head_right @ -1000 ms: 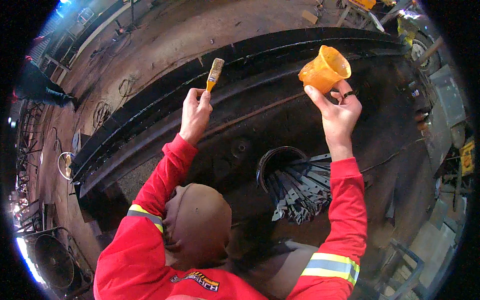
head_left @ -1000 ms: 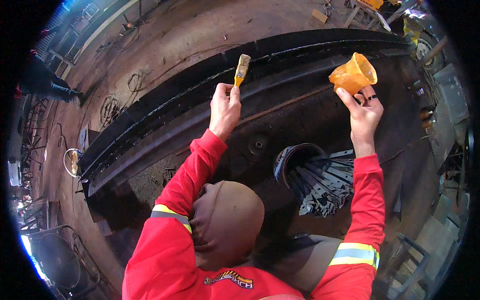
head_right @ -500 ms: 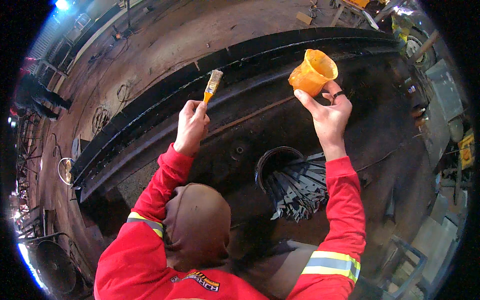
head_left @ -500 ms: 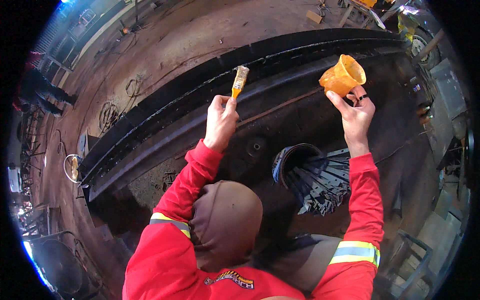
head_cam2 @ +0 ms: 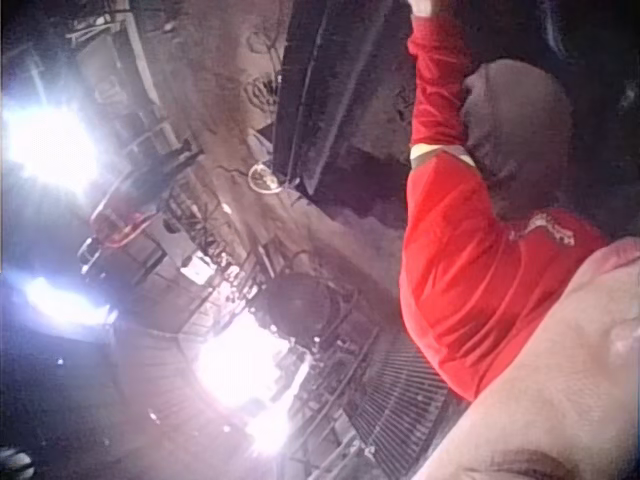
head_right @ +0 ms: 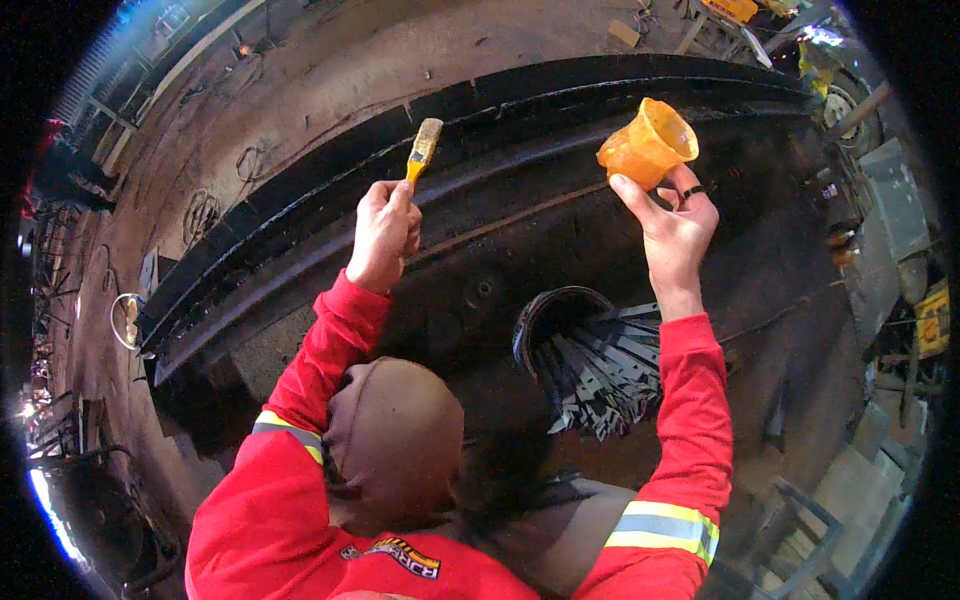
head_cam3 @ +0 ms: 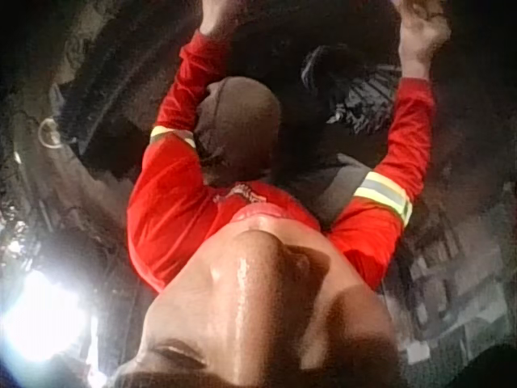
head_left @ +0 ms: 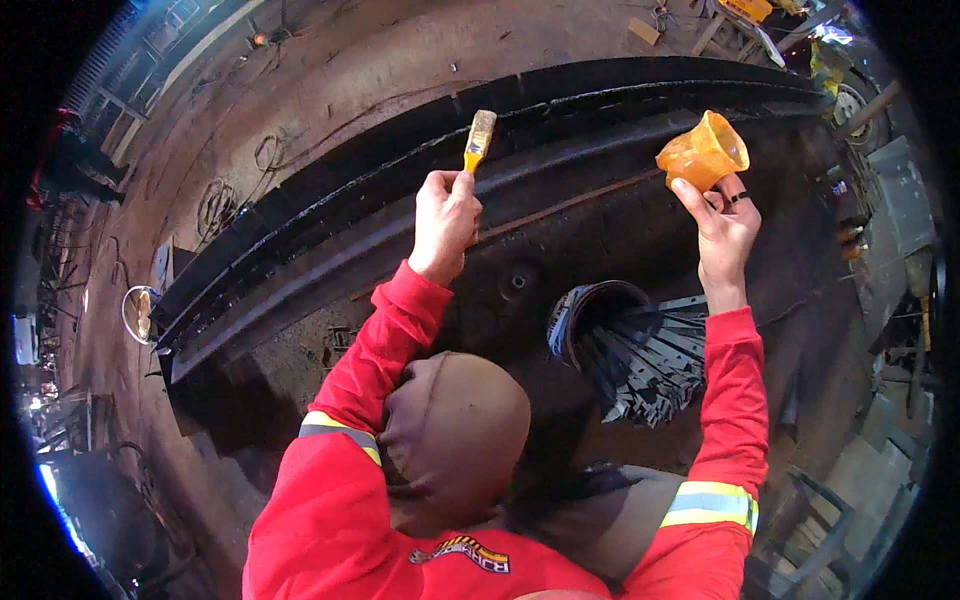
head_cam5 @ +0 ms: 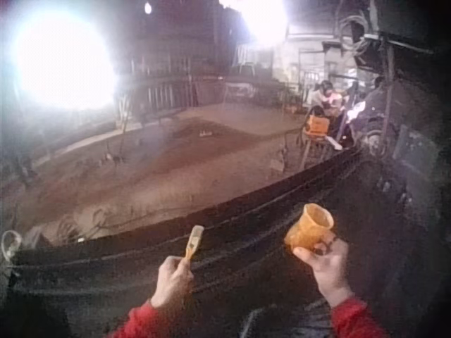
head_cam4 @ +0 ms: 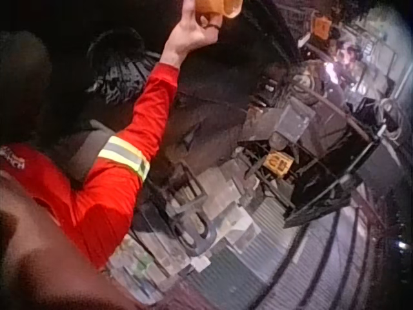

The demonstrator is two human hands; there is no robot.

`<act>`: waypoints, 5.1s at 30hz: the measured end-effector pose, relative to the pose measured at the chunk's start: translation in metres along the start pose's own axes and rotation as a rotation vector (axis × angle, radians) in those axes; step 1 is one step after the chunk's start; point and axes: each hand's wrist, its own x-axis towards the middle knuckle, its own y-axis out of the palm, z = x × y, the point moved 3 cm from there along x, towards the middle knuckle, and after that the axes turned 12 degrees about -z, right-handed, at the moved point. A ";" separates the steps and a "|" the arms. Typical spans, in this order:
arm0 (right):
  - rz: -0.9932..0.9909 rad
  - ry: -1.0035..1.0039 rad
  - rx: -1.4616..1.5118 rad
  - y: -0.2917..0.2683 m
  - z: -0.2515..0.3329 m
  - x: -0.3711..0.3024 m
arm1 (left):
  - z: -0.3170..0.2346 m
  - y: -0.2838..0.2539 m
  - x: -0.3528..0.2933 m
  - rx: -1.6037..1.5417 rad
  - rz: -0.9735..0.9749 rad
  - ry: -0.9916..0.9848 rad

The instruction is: The person applies a yellow substance to a large, curved metal beam using a paintbrush. They repeatedly dip the brush into a small yellow cup to reload the substance and continue painting the surface of the beam in a workshop environment.

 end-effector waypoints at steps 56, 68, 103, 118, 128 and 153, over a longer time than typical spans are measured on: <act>0.139 -0.023 -0.158 0.030 0.004 -0.015 | 0.018 -0.261 -0.077 -0.034 -0.591 0.158; 0.283 -0.164 -0.219 0.064 0.052 -0.046 | -0.031 -0.258 -0.105 0.244 -0.570 0.454; 0.315 -0.385 -0.554 0.053 0.021 -0.057 | -0.127 -0.033 -0.023 0.451 0.625 0.069; 0.307 -0.211 -0.400 0.054 0.032 -0.058 | -0.121 -0.020 -0.030 0.438 0.534 0.356; 0.230 -0.153 -0.356 0.042 0.023 -0.048 | -0.110 -0.019 -0.026 0.440 0.605 0.222; 0.195 -0.070 -0.281 0.042 0.009 -0.046 | -0.224 -0.014 -0.049 0.136 0.536 0.669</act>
